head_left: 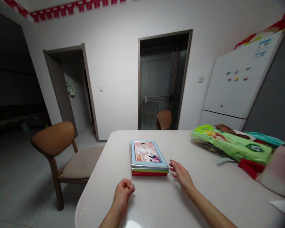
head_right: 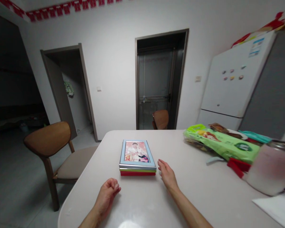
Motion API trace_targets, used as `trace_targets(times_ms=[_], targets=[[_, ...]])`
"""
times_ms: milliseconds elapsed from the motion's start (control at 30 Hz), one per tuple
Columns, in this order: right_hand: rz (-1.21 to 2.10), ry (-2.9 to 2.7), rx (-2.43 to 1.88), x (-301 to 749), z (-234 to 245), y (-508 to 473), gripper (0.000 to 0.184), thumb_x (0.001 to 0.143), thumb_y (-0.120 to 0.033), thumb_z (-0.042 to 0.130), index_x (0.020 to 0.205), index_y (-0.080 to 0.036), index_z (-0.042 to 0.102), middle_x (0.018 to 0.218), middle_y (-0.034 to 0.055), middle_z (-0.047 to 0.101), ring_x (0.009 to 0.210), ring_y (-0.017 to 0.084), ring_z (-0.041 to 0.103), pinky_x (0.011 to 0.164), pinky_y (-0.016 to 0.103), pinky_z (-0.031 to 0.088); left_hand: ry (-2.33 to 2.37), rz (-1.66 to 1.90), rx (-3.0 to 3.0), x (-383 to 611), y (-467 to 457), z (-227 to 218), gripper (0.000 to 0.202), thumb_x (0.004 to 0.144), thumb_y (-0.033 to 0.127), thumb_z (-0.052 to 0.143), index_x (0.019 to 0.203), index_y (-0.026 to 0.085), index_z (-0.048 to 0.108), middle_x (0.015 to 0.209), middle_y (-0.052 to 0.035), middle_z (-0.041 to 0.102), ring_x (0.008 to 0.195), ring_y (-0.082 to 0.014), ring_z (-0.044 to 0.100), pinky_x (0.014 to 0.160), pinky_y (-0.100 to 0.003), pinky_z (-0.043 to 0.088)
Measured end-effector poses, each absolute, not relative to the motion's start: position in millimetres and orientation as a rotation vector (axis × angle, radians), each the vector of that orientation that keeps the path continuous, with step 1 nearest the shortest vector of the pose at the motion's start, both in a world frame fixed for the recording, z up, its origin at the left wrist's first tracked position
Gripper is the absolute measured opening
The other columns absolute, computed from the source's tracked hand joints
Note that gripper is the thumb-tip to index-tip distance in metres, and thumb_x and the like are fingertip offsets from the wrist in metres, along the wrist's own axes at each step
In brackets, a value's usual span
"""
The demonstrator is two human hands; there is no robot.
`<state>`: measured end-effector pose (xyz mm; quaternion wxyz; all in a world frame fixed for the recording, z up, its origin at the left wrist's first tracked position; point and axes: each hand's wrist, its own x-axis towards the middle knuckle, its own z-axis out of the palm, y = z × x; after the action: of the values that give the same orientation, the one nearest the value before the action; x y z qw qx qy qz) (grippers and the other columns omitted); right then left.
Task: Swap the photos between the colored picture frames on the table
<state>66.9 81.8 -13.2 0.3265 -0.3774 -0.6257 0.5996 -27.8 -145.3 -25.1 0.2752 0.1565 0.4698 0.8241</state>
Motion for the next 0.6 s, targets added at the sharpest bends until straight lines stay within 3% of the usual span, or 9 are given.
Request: trace_targets(times_ms=[200, 400, 600], targets=[[1.595, -1.533, -0.864, 76.4, -35.1, 84.3, 0.047, 0.063, -0.047, 0.051, 0.097, -0.015, 0.058, 0.096, 0.0088, 0.061, 0.084, 0.019, 0.057, 0.069, 0.029, 0.045, 1.203, 2.224, 0.400, -27.1, -148.3, -20.8, 0.028, 0.053, 0.021, 0.070, 0.051, 0.017, 0.042, 0.060, 0.0049, 0.049, 0.067, -0.0119, 0.055, 0.073, -0.027, 0.042], [1.620, -1.539, -0.814, 79.7, -39.0, 85.3, 0.046, 0.064, -0.046, 0.050, 0.098, -0.015, 0.057, 0.096, 0.0087, 0.061, 0.085, 0.019, 0.057, 0.070, 0.029, 0.045, 1.162, 2.211, 0.385, -28.0, -149.2, -21.9, 0.027, 0.054, 0.019, 0.071, 0.052, 0.017, 0.044, 0.059, 0.0032, 0.050, 0.085, -0.0193, 0.057, 0.077, -0.031, 0.041], [1.539, -1.673, -0.866, 77.2, -31.6, 83.8, 0.049, 0.067, -0.047, 0.044, 0.101, -0.014, 0.056, 0.094, 0.0095, 0.062, 0.081, 0.019, 0.058, 0.067, 0.029, 0.045, 1.108, 2.226, 0.393, -28.5, -150.7, -25.2, 0.025, 0.055, 0.013, 0.067, 0.051, 0.017, 0.043, 0.055, 0.0071, 0.048, 0.054, -0.0061, 0.051, 0.077, -0.027, 0.041]])
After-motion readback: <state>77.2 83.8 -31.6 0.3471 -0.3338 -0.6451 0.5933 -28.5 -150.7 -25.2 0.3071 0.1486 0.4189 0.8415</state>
